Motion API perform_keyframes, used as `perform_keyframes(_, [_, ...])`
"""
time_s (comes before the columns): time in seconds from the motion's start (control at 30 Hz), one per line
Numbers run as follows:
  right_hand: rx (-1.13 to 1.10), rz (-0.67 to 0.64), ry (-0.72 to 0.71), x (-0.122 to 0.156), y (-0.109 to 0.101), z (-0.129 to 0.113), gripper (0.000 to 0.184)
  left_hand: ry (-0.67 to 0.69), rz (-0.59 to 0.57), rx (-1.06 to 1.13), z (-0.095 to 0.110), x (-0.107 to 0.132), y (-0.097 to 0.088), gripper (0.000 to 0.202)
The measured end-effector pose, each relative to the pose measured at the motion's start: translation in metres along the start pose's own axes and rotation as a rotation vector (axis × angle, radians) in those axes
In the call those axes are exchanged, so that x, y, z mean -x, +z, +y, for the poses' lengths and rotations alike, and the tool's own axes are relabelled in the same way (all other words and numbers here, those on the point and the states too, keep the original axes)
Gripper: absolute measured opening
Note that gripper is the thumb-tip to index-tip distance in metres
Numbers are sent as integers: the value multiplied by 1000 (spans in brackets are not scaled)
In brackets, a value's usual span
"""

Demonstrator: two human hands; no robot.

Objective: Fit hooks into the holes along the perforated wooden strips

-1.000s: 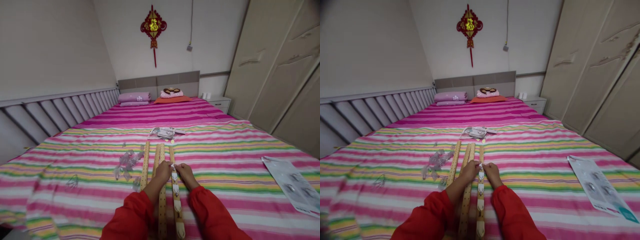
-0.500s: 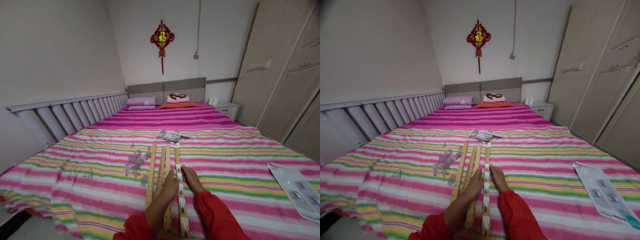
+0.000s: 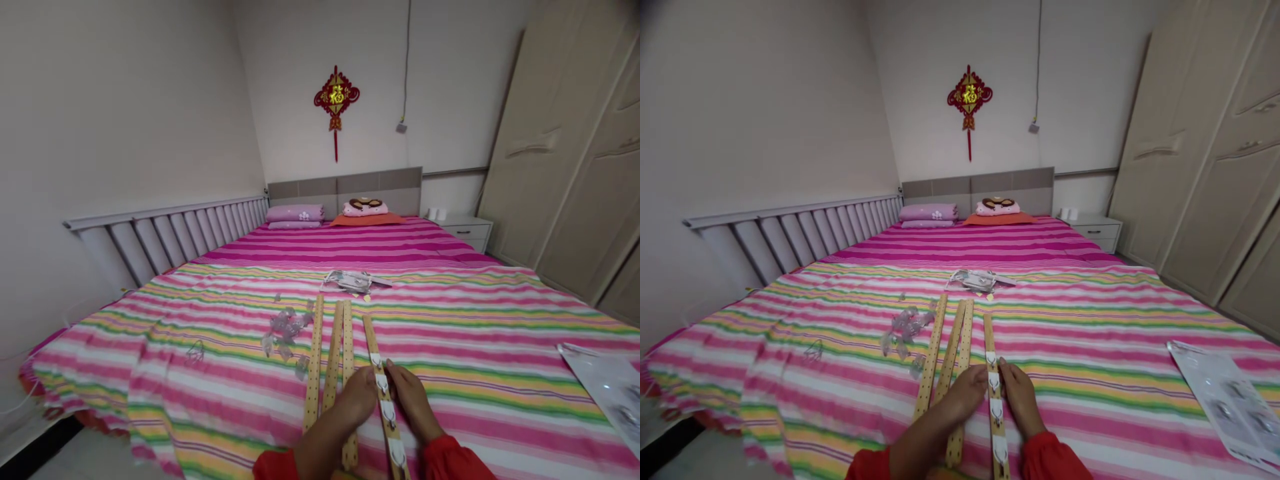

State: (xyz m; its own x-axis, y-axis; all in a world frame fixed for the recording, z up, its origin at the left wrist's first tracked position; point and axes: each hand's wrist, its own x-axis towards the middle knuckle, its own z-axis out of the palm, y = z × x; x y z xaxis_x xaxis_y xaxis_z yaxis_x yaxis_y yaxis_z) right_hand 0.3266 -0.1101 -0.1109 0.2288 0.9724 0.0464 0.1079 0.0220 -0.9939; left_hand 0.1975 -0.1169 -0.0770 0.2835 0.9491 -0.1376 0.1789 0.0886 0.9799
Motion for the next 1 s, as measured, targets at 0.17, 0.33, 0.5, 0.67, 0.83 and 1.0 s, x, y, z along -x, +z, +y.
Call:
perform_keyframes(0.17, [-12, 28, 12, 5, 1, 1, 48, 87, 313, -484, 29, -5, -77, 32])
perform_keyframes(0.33, [-53, 48, 0, 5, 4, -1, 47, -6, 469, -1114, 30, -21, -149, 32])
perform_keyframes(0.5, [-59, 62, 12, 4, 5, -1, 48, -68, 456, -1265, 15, -36, -174, 32])
perform_keyframes(0.67, [-71, 64, 11, 2, 5, 2, 47, -66, 469, -1356, 15, -48, -175, 33])
perform_keyframes(0.83, [-86, 55, 18, 2, 5, 6, 45, -28, 489, -1506, 17, -55, -173, 30])
perform_keyframes(1.0, [-78, 42, 36, 3, 4, 4, 43, -54, 472, -1538, 19, -61, -175, 31])
